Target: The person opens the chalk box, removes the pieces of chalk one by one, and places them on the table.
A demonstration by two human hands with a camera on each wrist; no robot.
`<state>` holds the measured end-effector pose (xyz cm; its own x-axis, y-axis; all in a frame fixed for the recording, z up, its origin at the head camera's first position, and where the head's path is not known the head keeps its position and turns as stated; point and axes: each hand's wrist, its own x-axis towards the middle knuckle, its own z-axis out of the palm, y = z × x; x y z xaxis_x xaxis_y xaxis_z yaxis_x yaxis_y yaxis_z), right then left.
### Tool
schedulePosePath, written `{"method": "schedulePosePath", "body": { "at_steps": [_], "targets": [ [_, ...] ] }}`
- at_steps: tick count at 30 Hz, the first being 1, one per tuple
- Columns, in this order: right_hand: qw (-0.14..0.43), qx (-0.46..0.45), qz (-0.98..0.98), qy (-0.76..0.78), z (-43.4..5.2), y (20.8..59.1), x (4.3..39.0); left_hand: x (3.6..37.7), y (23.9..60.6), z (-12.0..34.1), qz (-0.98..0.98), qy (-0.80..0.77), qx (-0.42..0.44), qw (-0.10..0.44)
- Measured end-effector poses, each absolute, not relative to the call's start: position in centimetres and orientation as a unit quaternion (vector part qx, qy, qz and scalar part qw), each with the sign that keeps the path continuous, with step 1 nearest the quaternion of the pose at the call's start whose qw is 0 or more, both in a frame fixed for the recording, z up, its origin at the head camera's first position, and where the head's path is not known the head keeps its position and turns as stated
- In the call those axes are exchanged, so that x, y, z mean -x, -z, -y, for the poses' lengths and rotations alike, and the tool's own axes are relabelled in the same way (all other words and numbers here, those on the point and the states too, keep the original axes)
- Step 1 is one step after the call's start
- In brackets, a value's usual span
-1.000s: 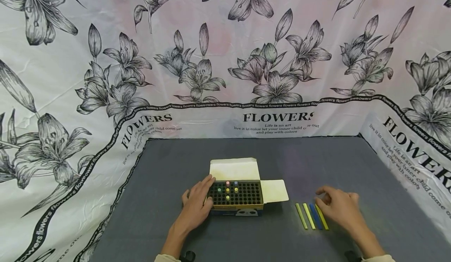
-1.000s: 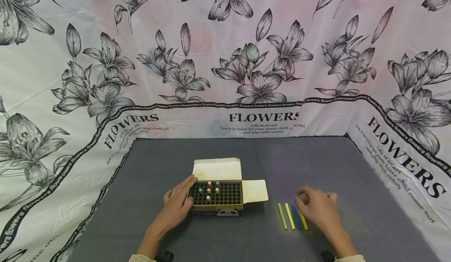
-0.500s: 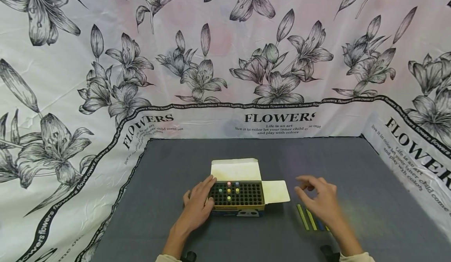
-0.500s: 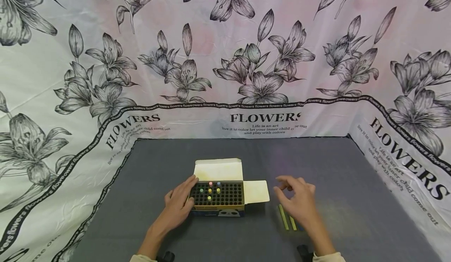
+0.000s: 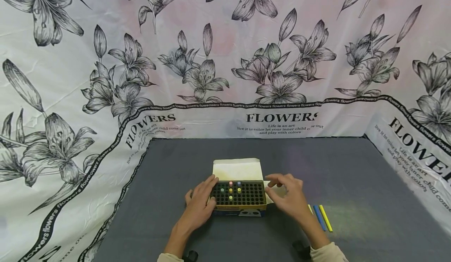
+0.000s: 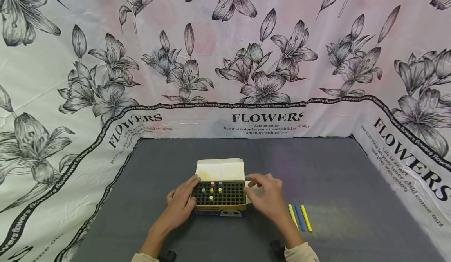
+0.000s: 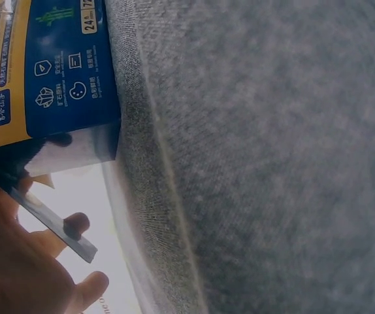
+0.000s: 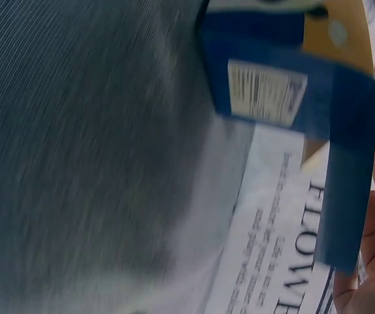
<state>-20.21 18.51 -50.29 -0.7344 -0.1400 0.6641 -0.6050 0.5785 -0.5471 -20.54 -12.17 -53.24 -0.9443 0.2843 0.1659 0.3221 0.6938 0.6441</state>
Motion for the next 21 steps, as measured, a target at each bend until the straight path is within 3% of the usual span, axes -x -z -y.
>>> {"method": "schedulePosePath", "body": {
  "at_steps": [8, 21],
  "targets": [
    [0.255, -0.257, 0.855, -0.371, -14.9, 50.7, 21.0, 20.6, 53.2, 12.2, 0.921, 0.352, 0.164, 0.027],
    [0.219, -0.243, 0.889, -0.32, -12.0, 51.2, 21.6, 20.6, 53.2, 12.1, 0.922, 0.351, 0.163, 0.027]
  ]
}}
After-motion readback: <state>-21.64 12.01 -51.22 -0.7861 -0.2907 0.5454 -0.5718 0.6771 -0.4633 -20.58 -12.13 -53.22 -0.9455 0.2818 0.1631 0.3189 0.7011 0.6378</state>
